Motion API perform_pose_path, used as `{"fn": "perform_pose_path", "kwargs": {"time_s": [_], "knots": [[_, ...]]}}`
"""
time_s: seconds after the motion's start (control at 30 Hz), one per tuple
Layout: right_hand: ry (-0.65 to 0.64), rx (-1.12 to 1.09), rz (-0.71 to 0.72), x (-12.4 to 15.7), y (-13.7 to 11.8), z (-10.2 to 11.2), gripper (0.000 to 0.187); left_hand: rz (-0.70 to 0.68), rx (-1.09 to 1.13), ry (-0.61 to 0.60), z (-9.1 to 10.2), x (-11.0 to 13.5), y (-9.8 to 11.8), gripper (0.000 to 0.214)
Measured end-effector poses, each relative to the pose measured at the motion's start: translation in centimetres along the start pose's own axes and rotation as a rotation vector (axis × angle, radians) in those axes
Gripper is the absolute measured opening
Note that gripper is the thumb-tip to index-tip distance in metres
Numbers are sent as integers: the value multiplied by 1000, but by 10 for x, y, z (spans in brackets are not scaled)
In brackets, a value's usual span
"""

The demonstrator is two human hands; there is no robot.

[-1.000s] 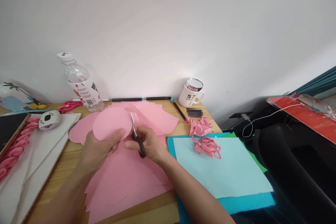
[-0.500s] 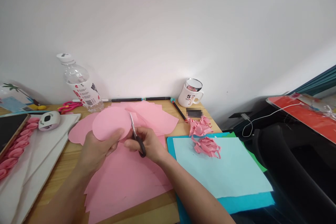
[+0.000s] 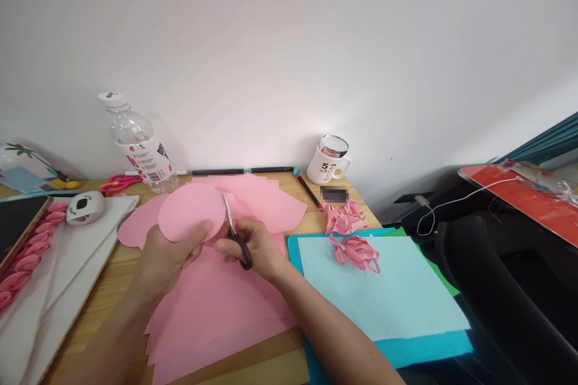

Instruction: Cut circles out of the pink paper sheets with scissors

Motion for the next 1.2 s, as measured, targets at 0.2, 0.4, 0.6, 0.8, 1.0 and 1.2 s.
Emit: {"fn": "perform_pose_path", "kwargs": {"time_s": [0.2, 0.4, 0.6, 0.8, 1.0, 1.2], "knots": [[15, -5, -23, 1, 0, -1, 34, -13, -20, 9, 1, -2, -3, 40], [20, -10, -27, 1, 1, 0, 34, -99, -32, -71, -1, 1, 1, 43], [16, 12, -35, 0, 3, -1, 38, -192, -69, -135, -3, 2, 6, 42], [41, -29, -6, 0, 2, -1, 45, -107, -98, -85, -2, 1, 2, 44], [27, -49, 15, 0, -1, 0, 50, -65, -62, -100, -1, 1, 1, 41], [20, -23, 30, -1, -3, -1, 48, -57, -48, -111, -1, 1, -1, 42]]}}
Point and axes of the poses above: each hand's wrist, its own x-axis away from the middle knuckle, its own z-axis out of the back of the hand, y = z × x, the point moved 3 cm from there along -x, towards the middle knuckle, and after that the axes turned 9 degrees about -y, right-handed, at the moved point
